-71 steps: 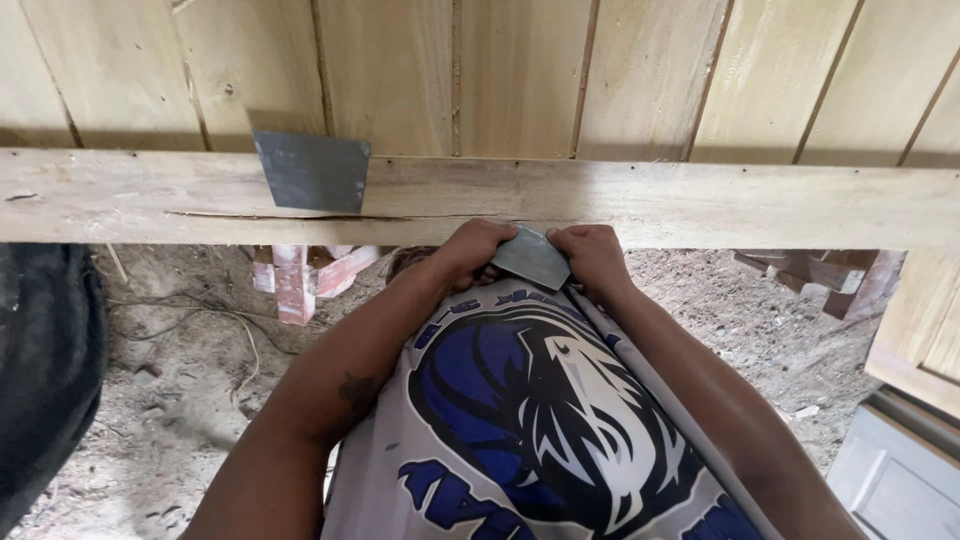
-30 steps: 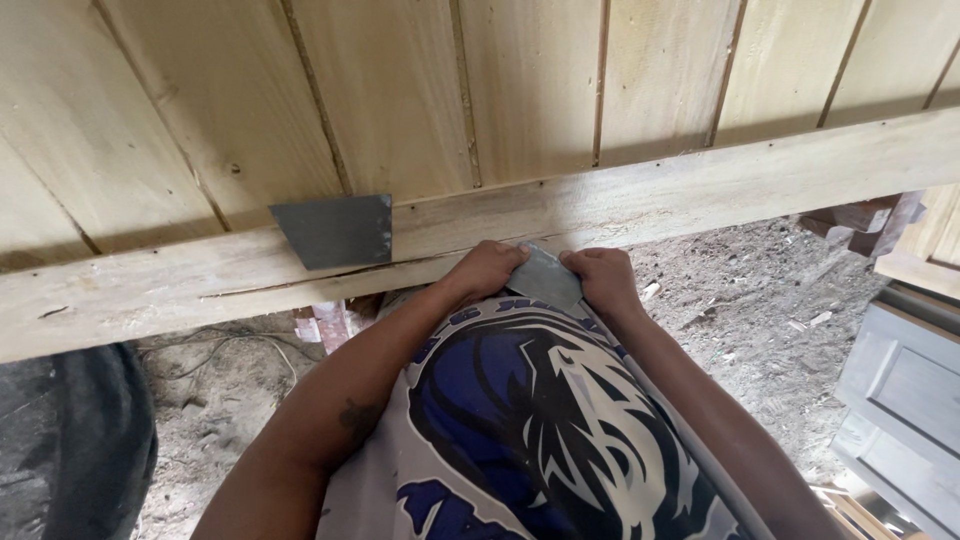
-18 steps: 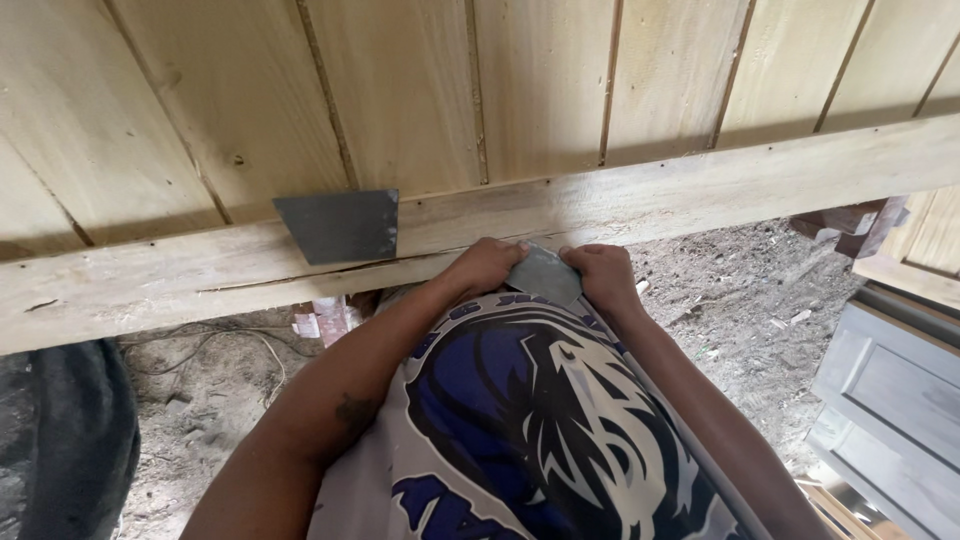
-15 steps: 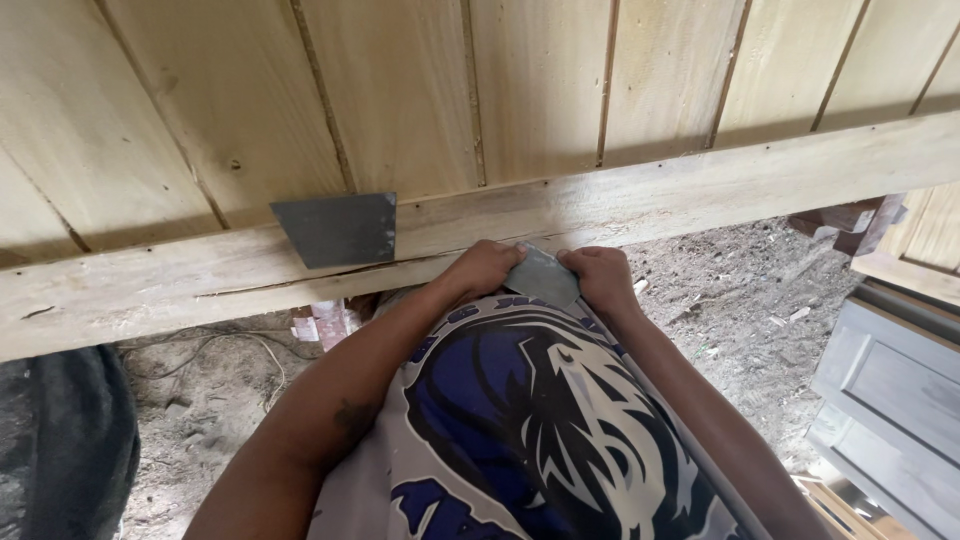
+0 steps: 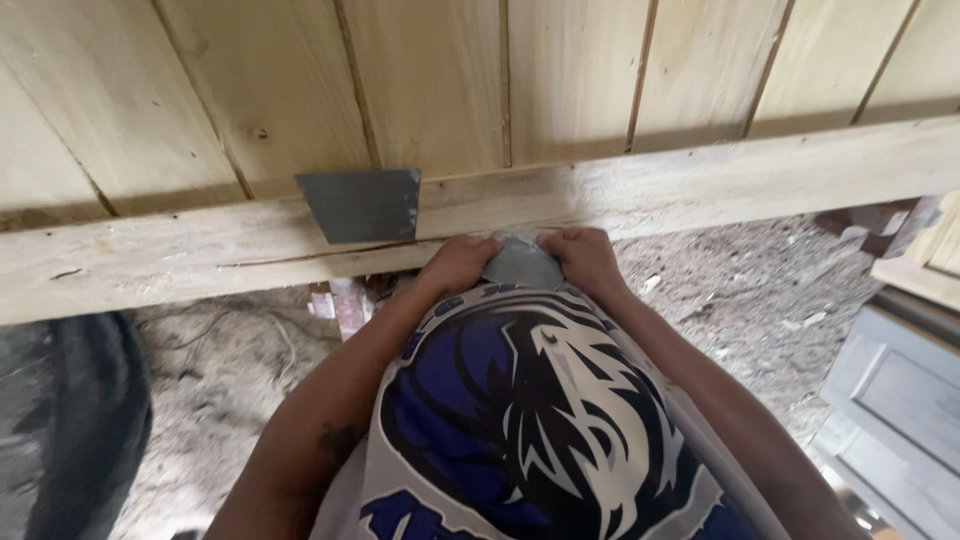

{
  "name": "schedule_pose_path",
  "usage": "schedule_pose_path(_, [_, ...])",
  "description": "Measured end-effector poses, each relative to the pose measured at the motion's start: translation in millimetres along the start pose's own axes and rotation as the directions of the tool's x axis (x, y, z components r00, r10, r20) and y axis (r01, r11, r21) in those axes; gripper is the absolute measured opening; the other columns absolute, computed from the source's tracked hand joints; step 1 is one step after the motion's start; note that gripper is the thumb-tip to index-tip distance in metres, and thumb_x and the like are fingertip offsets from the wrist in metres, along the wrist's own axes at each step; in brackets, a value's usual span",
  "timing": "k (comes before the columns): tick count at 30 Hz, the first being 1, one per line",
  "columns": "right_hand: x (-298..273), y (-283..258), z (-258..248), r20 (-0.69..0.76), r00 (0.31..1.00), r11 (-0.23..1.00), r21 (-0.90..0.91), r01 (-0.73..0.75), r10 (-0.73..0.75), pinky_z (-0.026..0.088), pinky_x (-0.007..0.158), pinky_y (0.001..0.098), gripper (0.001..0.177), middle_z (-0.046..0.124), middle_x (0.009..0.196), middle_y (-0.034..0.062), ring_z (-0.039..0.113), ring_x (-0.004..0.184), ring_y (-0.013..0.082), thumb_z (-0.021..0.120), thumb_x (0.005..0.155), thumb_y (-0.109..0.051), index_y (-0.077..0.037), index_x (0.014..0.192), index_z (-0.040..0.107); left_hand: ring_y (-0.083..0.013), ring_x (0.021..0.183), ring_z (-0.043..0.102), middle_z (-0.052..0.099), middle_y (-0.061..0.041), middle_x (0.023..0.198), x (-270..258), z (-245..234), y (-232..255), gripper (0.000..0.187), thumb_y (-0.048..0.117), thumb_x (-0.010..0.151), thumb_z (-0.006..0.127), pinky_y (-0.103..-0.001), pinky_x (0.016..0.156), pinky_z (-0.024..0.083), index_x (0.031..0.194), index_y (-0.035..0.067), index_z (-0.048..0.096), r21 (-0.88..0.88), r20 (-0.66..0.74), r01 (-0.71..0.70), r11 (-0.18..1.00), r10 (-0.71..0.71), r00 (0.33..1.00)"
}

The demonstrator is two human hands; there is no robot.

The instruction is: The person uses small metal scraper plates and sandpaper to smooth the edges and joint surfaces of a wooden door assembly.

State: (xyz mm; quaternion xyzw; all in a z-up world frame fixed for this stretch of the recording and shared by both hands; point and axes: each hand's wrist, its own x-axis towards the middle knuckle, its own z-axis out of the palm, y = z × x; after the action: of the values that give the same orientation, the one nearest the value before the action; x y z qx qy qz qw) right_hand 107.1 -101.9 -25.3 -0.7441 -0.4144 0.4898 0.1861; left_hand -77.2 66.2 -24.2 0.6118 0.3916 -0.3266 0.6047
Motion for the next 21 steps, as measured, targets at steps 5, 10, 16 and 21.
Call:
schedule_pose_path(5, [-5.9,-35.3,-29.4,0.118,0.88,0.788,0.403,-0.465,0.459,0.057,0.073,0.0332,0.028,0.078,0.08,0.013,0.071,0.072,0.0199,0.068,0.094,-0.026,-0.001,0.101,0.081,-0.0392,0.095,0.068,0.073,-0.024,0.106,10.5,8.2,-9.2,0.055,0.045,0.104,0.046,-0.044,0.089,0.048,0.106,-0.004,0.072,-0.062,-0.033,-0.088,0.994,0.086,0.996])
schedule_pose_path(10, [-27.4,-53.3,-48.6,0.189,0.85,0.739,0.426,-0.522,0.491,0.056,0.076,0.0378,0.035,0.08,0.093,0.0184,0.069,0.08,0.0266,0.068,0.094,-0.03,-0.002,0.11,0.082,-0.0385,0.096,0.069,0.074,-0.024,0.103,5.3,16.4,-9.5,0.049,0.04,0.103,0.049,-0.045,0.089,0.051,0.102,-0.002,0.073,0.047,-0.026,-0.266,0.963,0.268,0.963])
schedule_pose_path(16, [-49.3,-96.4,-91.8,-0.116,0.931,0.881,-0.382,0.279,-0.345,0.043,0.104,0.0579,0.086,0.058,0.144,0.0158,0.058,0.126,0.0344,0.083,0.081,-0.057,-0.002,0.143,0.063,-0.0346,0.081,0.068,0.073,-0.022,0.088,23.8,13.2,34.1,0.031,0.023,0.088,0.062,-0.043,0.071,0.053,0.104,-0.001,0.074,0.278,-0.198,-0.399,0.874,0.458,0.866])
schedule_pose_path(21, [-60.0,-74.2,-97.5,-0.158,0.962,0.974,-0.004,-0.227,0.224,0.049,0.099,0.0474,0.049,0.07,0.125,0.0128,0.07,0.108,0.0292,0.066,0.093,-0.028,-0.014,0.14,0.064,-0.0222,0.074,0.06,0.068,-0.01,0.084,19.8,19.2,87.9,0.037,0.035,0.111,0.05,-0.035,0.072,0.051,0.107,0.006,0.073,-0.425,-0.108,-0.36,0.83,0.349,0.931])
